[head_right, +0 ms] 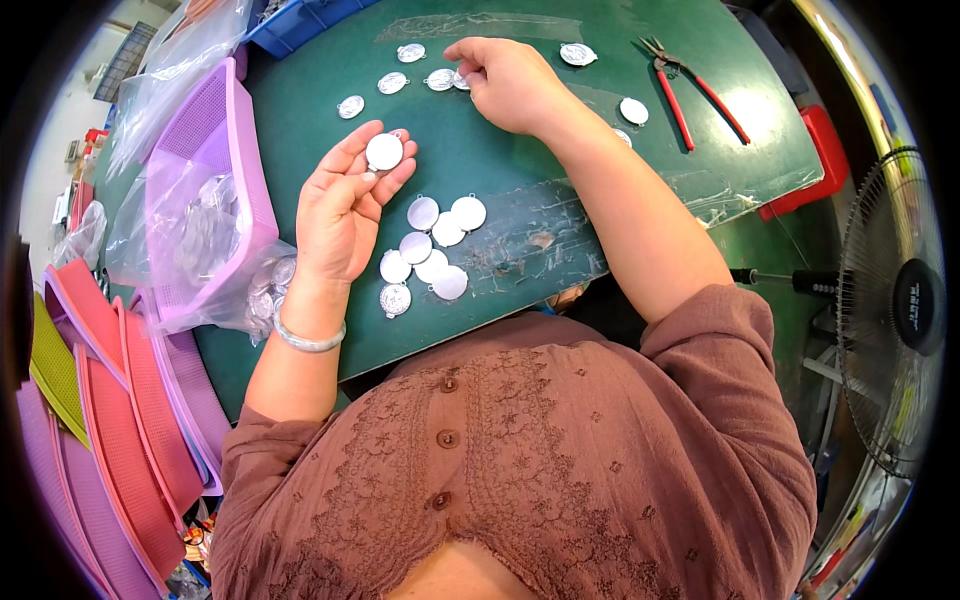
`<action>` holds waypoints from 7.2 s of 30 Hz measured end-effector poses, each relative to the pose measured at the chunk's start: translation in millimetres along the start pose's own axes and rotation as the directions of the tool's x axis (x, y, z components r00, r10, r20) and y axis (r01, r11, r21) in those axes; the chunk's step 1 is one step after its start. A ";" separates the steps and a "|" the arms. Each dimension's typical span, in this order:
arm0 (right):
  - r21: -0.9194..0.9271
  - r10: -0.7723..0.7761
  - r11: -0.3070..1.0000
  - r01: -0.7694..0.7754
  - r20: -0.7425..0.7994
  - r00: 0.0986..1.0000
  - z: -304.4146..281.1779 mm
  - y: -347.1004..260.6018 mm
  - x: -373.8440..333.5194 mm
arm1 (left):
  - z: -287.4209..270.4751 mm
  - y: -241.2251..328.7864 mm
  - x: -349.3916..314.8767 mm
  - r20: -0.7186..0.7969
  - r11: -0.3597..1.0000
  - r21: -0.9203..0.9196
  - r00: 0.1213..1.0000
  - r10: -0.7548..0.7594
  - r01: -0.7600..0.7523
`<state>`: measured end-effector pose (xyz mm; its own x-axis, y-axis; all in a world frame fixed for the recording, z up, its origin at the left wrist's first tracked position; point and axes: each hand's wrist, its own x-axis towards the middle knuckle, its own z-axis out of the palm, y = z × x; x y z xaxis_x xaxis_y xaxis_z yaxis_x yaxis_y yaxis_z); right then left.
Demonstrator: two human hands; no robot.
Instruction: The person uses pliers to attach small metal loops to round silver discs, then places the finished pieces into a plastic bag. The person repeatedly picks up discs, attaches loops, and transfers them to a bag on the table.
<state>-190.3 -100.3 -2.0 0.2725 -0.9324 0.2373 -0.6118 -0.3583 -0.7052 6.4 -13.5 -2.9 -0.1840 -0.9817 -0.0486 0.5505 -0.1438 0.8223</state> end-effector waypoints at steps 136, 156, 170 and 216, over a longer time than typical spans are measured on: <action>0.315 0.037 0.935 -0.161 0.364 0.931 -45.2 -47.9 -100.7 | 5.0 2.9 -11.9 0.036 0.986 0.162 0.998 -0.045 0.039; 0.203 -0.010 0.977 -0.071 0.374 0.927 -41.2 -49.5 -97.7 | 3.7 1.4 -11.3 0.022 0.986 0.159 0.998 -0.050 0.046; 0.135 -0.088 0.990 0.039 0.375 0.923 -42.3 -49.5 -96.1 | 2.7 1.0 -11.2 -0.002 0.980 0.187 0.997 -0.071 0.070; -0.085 0.180 0.976 -0.201 -0.205 0.962 -90.3 10.2 -76.7 | 2.9 1.4 -10.6 -0.064 0.997 0.062 0.997 -0.036 0.040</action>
<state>-284.5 -36.7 33.0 -0.0002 -0.9713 0.2380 -0.7152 -0.1662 -0.6789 6.8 -3.0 0.4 -0.1514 -0.9819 -0.1142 0.4914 -0.1750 0.8532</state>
